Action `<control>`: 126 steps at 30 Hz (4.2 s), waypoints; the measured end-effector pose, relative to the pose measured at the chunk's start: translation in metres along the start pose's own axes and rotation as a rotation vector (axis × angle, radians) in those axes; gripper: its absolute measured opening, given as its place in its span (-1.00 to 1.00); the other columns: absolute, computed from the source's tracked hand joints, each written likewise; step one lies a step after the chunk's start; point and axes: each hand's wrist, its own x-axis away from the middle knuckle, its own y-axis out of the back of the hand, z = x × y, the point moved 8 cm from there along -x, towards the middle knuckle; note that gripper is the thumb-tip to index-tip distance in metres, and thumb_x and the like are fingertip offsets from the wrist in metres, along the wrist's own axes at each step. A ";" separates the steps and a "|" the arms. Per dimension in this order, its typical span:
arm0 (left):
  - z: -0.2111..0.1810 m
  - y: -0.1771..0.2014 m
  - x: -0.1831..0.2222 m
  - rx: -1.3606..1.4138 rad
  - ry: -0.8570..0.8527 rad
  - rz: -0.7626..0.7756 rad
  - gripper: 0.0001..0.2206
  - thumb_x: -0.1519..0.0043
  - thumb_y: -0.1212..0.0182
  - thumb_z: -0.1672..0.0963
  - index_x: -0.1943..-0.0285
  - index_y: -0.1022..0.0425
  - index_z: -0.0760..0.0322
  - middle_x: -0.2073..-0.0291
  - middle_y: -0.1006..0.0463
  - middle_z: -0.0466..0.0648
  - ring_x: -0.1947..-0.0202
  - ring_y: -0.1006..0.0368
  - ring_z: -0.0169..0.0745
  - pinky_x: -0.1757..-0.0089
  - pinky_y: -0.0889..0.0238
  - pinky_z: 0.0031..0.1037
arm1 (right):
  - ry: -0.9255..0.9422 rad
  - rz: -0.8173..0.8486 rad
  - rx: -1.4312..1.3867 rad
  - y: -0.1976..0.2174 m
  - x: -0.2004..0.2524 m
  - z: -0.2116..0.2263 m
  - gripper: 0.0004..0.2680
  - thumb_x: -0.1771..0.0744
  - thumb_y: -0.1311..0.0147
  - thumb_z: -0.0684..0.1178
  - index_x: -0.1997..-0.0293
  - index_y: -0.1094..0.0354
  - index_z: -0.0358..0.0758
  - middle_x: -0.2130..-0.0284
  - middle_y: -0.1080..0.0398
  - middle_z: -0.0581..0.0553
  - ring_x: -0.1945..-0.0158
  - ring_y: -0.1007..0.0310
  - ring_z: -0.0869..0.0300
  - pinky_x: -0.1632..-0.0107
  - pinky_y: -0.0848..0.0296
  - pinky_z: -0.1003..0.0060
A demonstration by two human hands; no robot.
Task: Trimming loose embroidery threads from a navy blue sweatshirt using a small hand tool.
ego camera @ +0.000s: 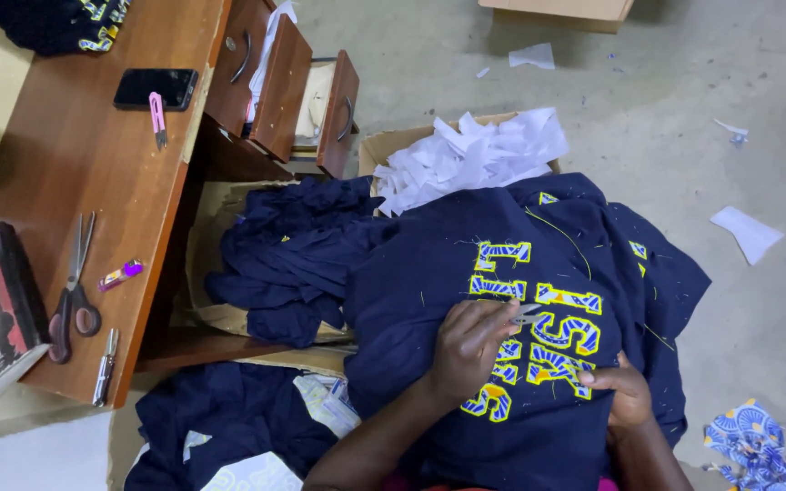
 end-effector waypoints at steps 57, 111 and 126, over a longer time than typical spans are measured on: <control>-0.053 -0.029 0.073 0.215 -0.081 0.449 -0.70 -0.45 -0.26 0.15 -0.35 -0.48 0.23 0.03 -0.54 0.02 0.07 -0.53 0.12 0.03 -0.36 -0.11 | 0.182 -0.182 0.805 -0.107 0.051 0.084 -0.42 -0.33 0.13 0.34 -0.46 -0.23 -0.22 -0.42 -0.27 -0.09 -0.49 -0.16 0.17 -0.50 -0.09 0.20; -0.053 0.043 0.082 0.176 -0.052 0.203 -0.74 -0.40 -0.35 0.24 -0.24 -0.50 0.41 -0.05 -0.62 0.13 0.06 -0.60 0.06 -0.02 -0.45 -0.21 | -0.277 -0.013 0.062 -0.099 0.046 0.020 -0.58 -0.43 0.35 0.01 -0.53 -0.05 -0.15 -0.41 -0.19 -0.16 -0.43 -0.17 -0.11 -0.50 -0.12 -0.17; -0.027 0.057 0.078 0.013 -0.014 0.071 -0.74 -0.39 -0.38 0.22 -0.25 -0.56 0.21 -0.04 -0.65 -0.03 0.07 -0.59 -0.03 0.13 -0.26 -0.28 | -0.266 -0.004 0.099 -0.107 0.055 0.025 -0.57 -0.41 0.29 -0.01 -0.51 -0.07 -0.17 -0.42 -0.21 -0.14 -0.40 -0.19 -0.10 -0.49 -0.15 -0.14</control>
